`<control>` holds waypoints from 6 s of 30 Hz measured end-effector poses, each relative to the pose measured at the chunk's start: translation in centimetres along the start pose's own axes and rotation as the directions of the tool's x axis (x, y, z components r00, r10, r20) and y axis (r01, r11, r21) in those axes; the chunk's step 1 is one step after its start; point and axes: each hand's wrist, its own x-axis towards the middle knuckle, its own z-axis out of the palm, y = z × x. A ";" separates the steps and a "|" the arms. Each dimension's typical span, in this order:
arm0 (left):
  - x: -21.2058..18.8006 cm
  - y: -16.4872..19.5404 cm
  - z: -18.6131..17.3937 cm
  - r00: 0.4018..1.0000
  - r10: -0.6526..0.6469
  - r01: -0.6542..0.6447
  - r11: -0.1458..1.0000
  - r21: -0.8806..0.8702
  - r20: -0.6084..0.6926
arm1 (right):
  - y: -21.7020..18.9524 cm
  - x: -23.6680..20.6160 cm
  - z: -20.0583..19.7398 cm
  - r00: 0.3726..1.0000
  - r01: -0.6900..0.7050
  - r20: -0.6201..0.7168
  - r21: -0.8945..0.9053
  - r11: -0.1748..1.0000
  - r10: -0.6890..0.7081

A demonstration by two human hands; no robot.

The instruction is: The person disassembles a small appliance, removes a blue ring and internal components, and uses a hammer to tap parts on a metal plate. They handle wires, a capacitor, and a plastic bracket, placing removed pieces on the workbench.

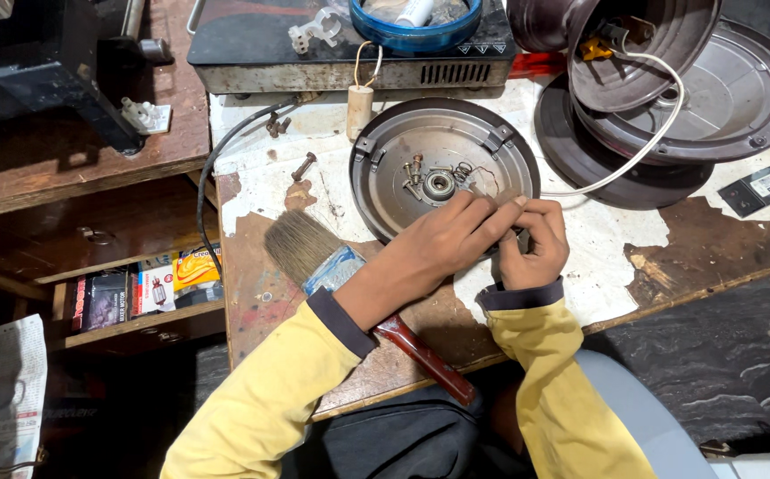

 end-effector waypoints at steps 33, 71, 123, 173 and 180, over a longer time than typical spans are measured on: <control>-1.5 -1.8 -0.1 0.996 0.087 -0.092 0.978 -0.185 -0.037 | 0.1 0.1 0.5 0.999 -0.015 0.034 0.142 0.990 0.010; -1.2 -1.8 -1.3 0.974 0.203 -0.196 0.978 -0.071 0.105 | -1.1 0.4 0.4 0.994 -0.073 0.088 0.062 0.995 0.068; -0.3 -1.3 -2.7 0.982 0.190 -0.190 0.982 0.004 0.021 | -0.2 -0.6 0.8 0.989 -0.140 0.068 0.133 0.981 0.132; -0.8 -0.1 -1.2 0.995 0.098 -0.098 0.995 0.017 -0.008 | 0.4 -0.9 0.8 0.925 -0.376 0.043 0.238 0.895 0.378; -0.6 -0.2 -1.5 0.994 0.111 -0.111 0.994 0.019 0.001 | 0.8 -0.8 0.9 0.920 -0.383 0.044 0.320 0.866 0.391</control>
